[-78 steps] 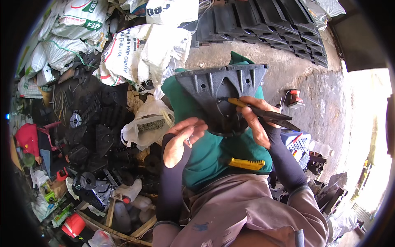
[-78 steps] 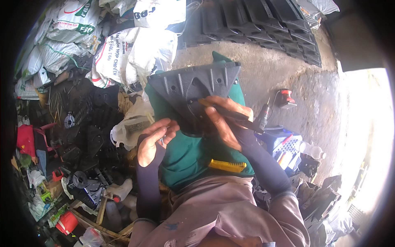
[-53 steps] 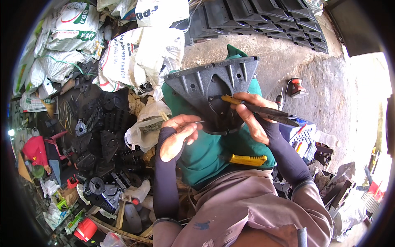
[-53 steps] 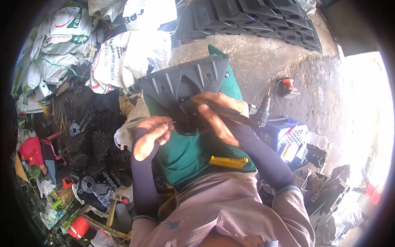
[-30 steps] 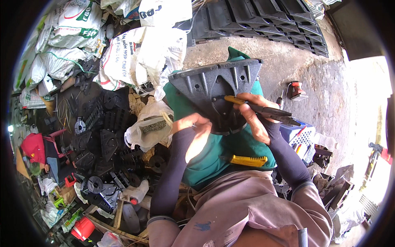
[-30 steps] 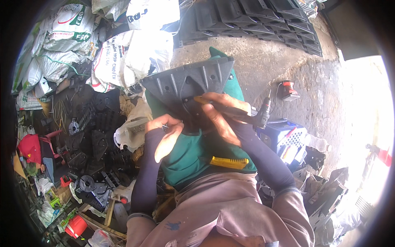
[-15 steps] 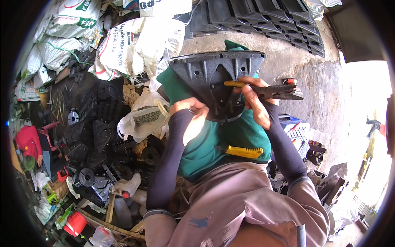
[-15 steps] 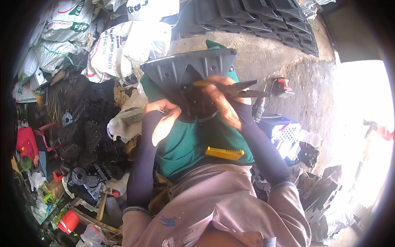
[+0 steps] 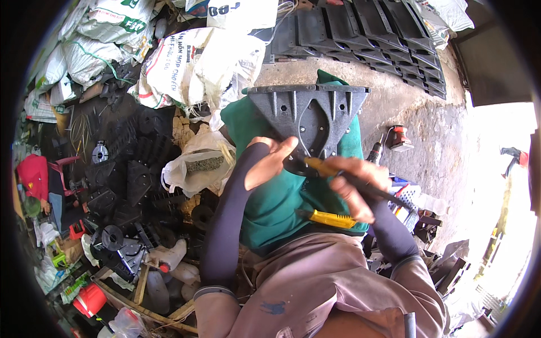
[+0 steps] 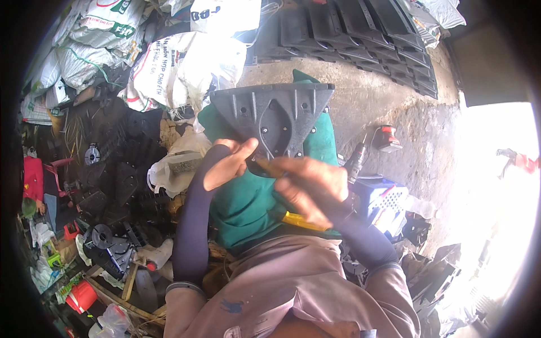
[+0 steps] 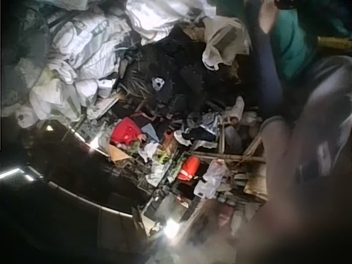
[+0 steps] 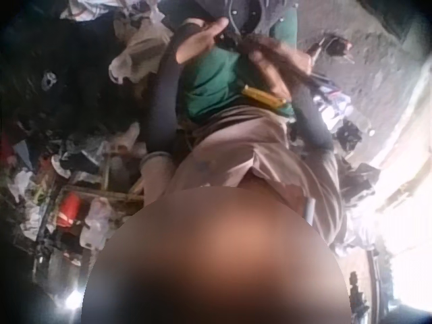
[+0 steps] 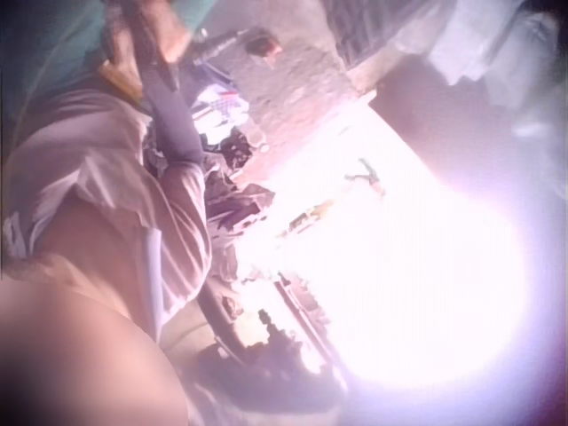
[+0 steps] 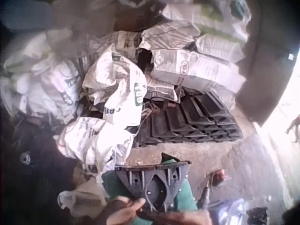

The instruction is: The person uses pliers to trim a black plastic part, then uses a cordless drill to drive screws into it. The person flips the part over to access different sides and continues fastening screws. The finished part is placed on a nearby pile of similar parts.

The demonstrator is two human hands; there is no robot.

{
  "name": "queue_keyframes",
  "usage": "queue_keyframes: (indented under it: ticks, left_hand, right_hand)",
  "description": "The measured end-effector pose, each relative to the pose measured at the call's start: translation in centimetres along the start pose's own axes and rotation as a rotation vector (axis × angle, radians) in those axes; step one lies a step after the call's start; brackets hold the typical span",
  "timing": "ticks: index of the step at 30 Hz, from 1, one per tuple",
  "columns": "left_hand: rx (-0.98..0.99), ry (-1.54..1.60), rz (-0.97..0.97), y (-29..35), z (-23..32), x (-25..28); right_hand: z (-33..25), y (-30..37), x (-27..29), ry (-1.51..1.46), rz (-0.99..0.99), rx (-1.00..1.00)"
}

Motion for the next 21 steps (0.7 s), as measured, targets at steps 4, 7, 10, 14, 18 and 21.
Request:
queue_keyframes:
  ticks: [4, 7, 10, 14, 18, 21]
  left_hand:
    - [-0.016, 0.132, 0.016, -0.3, 0.0, -0.5]
    - [0.012, 0.15, 0.051, -0.2, -0.3, -0.5]
    - [0.035, 0.147, 0.082, -0.2, -0.4, -0.6]
    - [0.026, 0.268, 0.068, -0.3, -0.6, -0.8]
    - [0.022, 0.243, 0.072, -0.4, -0.6, -0.6]
    - [-0.002, 0.242, 0.065, -0.4, -0.5, -0.4]
  right_hand:
    - [-0.8, 0.2, -1.8, 0.196, -0.089, 0.084]
    - [-1.1, 0.0, -2.4, 0.167, -0.028, 0.181]
    - [-1.4, -0.3, -3.0, 0.22, -0.06, 0.142]
    - [-1.8, -0.4, -3.1, 0.261, -0.033, 0.193]
    - [-1.7, -0.2, -3.3, 0.203, -0.084, 0.313]
    - [-1.2, 0.2, -3.3, 0.345, -0.102, 0.269]
Point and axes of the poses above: each hand's wrist, its own y-axis away from the middle knuckle, its own x-axis out of the back of the hand, z = x × y, the point moved 1 cm from there along -y, towards the middle knuckle, and after that the axes turned 10 degrees about z, right-handed, at the moved point
